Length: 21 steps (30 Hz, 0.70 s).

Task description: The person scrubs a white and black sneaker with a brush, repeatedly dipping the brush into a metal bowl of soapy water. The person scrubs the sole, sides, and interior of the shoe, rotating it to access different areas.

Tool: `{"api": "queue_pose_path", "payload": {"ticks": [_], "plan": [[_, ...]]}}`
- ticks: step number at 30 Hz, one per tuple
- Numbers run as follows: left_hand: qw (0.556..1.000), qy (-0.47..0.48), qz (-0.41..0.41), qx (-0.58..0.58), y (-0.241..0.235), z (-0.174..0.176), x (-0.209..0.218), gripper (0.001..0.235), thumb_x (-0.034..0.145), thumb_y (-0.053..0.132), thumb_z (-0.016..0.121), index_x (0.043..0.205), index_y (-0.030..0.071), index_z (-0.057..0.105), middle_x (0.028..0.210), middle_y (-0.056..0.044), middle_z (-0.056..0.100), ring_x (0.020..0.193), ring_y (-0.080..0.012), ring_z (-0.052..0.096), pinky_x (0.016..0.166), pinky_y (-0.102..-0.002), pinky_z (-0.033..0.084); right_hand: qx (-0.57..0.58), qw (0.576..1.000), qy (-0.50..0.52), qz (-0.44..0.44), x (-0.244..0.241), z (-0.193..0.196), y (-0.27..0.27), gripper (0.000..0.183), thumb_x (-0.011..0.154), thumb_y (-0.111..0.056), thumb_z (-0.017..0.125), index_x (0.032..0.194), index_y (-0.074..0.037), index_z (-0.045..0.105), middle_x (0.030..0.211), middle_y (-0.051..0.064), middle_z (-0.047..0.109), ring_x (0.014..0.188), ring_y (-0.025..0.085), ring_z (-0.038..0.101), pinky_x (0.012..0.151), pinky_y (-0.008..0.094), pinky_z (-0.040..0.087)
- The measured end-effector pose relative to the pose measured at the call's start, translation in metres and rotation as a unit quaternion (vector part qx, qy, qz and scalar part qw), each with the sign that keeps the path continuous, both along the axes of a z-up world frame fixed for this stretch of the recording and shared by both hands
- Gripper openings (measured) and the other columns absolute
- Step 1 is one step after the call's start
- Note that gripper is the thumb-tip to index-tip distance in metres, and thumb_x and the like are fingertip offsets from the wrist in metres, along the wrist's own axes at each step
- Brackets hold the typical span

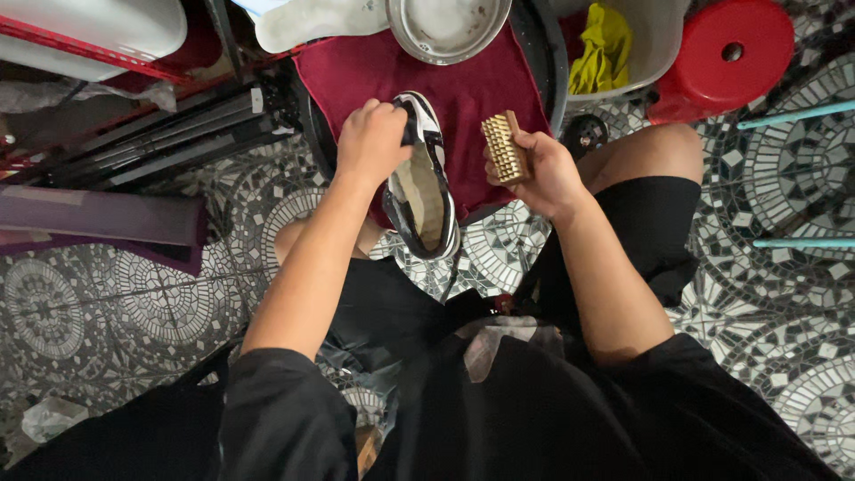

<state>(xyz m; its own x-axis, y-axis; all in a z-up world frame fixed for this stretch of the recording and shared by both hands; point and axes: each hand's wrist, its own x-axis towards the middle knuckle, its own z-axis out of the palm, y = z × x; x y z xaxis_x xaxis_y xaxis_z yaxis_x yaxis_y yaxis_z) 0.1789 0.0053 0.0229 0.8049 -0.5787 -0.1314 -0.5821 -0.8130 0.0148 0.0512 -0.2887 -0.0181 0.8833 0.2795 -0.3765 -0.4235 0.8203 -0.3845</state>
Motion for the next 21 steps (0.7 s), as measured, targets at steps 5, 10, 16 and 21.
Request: {"api": "queue_pose_path", "payload": {"ticks": [5, 10, 16, 21], "plan": [[1.0, 0.025, -0.002, -0.002, -0.004, 0.017, -0.004, 0.029, 0.081, 0.036, 0.09, 0.088, 0.01, 0.079, 0.079, -0.013, 0.076, 0.082, -0.0383, 0.076, 0.073, -0.053, 0.061, 0.007, 1.0, 0.025, -0.008, 0.002, -0.007, -0.013, 0.048, 0.099, -0.031, 0.051, 0.132, 0.002, 0.064, 0.097, 0.019, 0.066, 0.078, 0.036, 0.067, 0.07, 0.044, 0.052], [0.996, -0.035, 0.026, -0.077, 0.009, 0.078, -0.034, 0.032, 0.077, 0.042, 0.089, 0.074, 0.016, 0.071, 0.066, -0.009, 0.069, 0.068, -0.0397, 0.074, 0.063, -0.053, 0.058, -0.001, 0.997, 0.065, -0.04, 0.005, 0.012, -0.022, 0.042, 0.097, -0.03, 0.059, 0.126, -0.001, 0.066, 0.095, 0.017, 0.07, 0.079, 0.034, 0.072, 0.073, 0.044, 0.056], [0.963, -0.124, 0.075, -0.226, 0.024, 0.144, -0.078, 0.041, 0.081, 0.028, 0.091, 0.069, 0.014, 0.054, 0.059, -0.01, 0.058, 0.062, -0.0368, 0.07, 0.059, -0.042, 0.056, 0.021, 0.994, 0.078, -0.071, 0.01, 0.009, -0.026, 0.049, 0.097, -0.032, 0.055, 0.131, 0.002, 0.065, 0.095, 0.016, 0.065, 0.08, 0.033, 0.067, 0.078, 0.047, 0.056], [0.944, -0.215, 0.173, -0.181, 0.049, 0.149, -0.105, 0.042, 0.069, 0.036, 0.094, 0.061, 0.021, 0.056, 0.048, -0.001, 0.05, 0.05, -0.0291, 0.065, 0.056, -0.034, 0.055, 0.017, 0.986, 0.112, -0.119, 0.018, -0.015, -0.012, 0.042, 0.096, -0.022, 0.058, 0.128, 0.004, 0.067, 0.107, 0.019, 0.075, 0.085, 0.034, 0.07, 0.077, 0.047, 0.055]]}}
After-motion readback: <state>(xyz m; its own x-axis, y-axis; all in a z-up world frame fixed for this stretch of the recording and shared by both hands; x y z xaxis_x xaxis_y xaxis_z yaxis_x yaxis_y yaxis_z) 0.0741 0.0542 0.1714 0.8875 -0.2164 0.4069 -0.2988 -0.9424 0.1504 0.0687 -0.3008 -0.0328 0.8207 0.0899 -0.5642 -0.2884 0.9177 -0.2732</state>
